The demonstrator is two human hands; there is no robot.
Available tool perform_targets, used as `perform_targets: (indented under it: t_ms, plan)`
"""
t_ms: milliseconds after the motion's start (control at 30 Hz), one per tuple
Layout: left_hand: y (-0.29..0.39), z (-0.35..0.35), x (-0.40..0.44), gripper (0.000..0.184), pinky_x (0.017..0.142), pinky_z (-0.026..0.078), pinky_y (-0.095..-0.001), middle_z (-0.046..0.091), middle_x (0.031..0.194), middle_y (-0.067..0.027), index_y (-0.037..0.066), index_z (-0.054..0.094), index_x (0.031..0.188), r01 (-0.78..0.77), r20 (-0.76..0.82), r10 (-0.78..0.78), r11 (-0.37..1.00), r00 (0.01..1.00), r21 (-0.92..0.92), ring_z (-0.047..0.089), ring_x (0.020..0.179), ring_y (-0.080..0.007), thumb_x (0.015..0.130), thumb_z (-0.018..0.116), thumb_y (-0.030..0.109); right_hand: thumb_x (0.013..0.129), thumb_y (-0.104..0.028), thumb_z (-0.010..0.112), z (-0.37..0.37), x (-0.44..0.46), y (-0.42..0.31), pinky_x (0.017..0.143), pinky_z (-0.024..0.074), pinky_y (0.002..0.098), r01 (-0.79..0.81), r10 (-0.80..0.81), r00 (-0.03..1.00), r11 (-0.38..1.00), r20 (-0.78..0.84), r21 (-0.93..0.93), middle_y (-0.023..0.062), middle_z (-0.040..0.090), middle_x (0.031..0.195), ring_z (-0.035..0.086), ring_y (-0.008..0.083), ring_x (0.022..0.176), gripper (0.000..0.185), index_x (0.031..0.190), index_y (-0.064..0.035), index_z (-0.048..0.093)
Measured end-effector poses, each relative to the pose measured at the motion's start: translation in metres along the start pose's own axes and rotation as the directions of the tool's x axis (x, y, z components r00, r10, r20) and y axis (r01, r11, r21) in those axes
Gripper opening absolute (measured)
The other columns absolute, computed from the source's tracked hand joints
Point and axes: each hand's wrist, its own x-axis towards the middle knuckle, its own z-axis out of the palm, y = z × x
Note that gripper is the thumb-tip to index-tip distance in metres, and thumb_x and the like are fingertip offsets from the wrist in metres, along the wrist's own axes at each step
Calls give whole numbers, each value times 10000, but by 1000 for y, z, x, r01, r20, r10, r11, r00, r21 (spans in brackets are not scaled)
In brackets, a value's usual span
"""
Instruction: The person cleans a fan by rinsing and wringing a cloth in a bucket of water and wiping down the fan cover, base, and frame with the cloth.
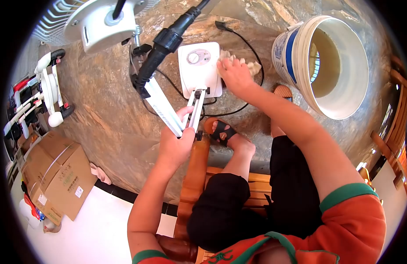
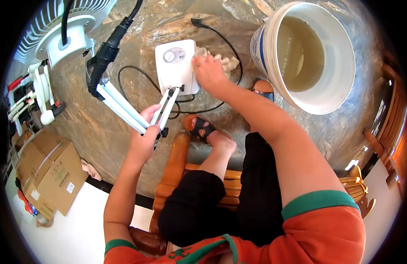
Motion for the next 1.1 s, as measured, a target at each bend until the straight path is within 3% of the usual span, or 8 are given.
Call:
perform_targets:
  t_ms: [300,400,467,567,600,700,900,1100]
  plan:
    - [0,-2,1,418,654,441,-285,575,827,-85,-13,519,1169,-4,11,5,1000,1000,-24,530,705,-143,764,435,48,813,-124,525,-10,27,9,706,464,378,17,-7,995,995,101,-96,85,537,1071,534,265,966,317,1119,-49,568]
    - [-3,-1,0,419,657,442,-288,578,833,-92,-16,518,1168,16,13,-16,999,1000,-30,533,708,-148,762,434,45,782,-161,545,-17,0,6,756,483,396,-65,31,978,985,206,161,96,526,1056,534,299,980,260,1009,-81,645]
    - [-4,-1,0,422,659,443,-290,579,830,-99,-14,518,1169,6,3,-6,999,1000,-35,536,708,-153,759,435,43,753,-246,551,-19,-2,5,814,475,416,-289,181,938,878,294,382,150,567,1055,553,334,970,278,919,-68,685]
    - [-2,0,1,426,661,444,-294,578,820,-107,-8,519,1172,-16,-5,16,999,1000,-51,538,707,-158,756,437,41,787,-338,526,-29,28,25,828,456,428,-669,195,687,547,700,503,210,613,1028,579,348,965,387,955,-20,669]
    - [0,0,0,426,661,444,-296,577,818,-109,-7,520,1172,-4,0,4,998,1000,-58,537,707,-159,756,439,41,814,-438,500,-25,35,29,832,444,428,-657,177,698,545,694,521,243,630,993,597,350,958,508,961,24,654]
    - [-1,-1,1,424,659,444,-299,575,813,-111,-3,522,1170,0,7,0,1000,1000,-23,536,708,-160,756,445,45,819,-466,504,-9,41,31,809,461,417,-656,278,746,459,605,599,229,638,967,609,356,917,548,928,49,655]
    - [1,-2,0,418,655,441,-301,573,806,-111,6,530,1159,-13,5,13,1000,1000,28,538,708,-165,751,450,50,815,-460,525,32,52,35,768,485,384,-773,281,634,245,720,585,215,636,1014,633,320,873,551,969,55,644]
    - [-3,-1,1,423,667,443,-307,576,814,-120,7,530,1157,-55,-5,55,998,998,43,541,710,-181,745,446,45,807,-462,551,16,55,32,802,475,374,-814,351,578,190,736,549,206,632,1036,625,301,923,561,998,58,640]
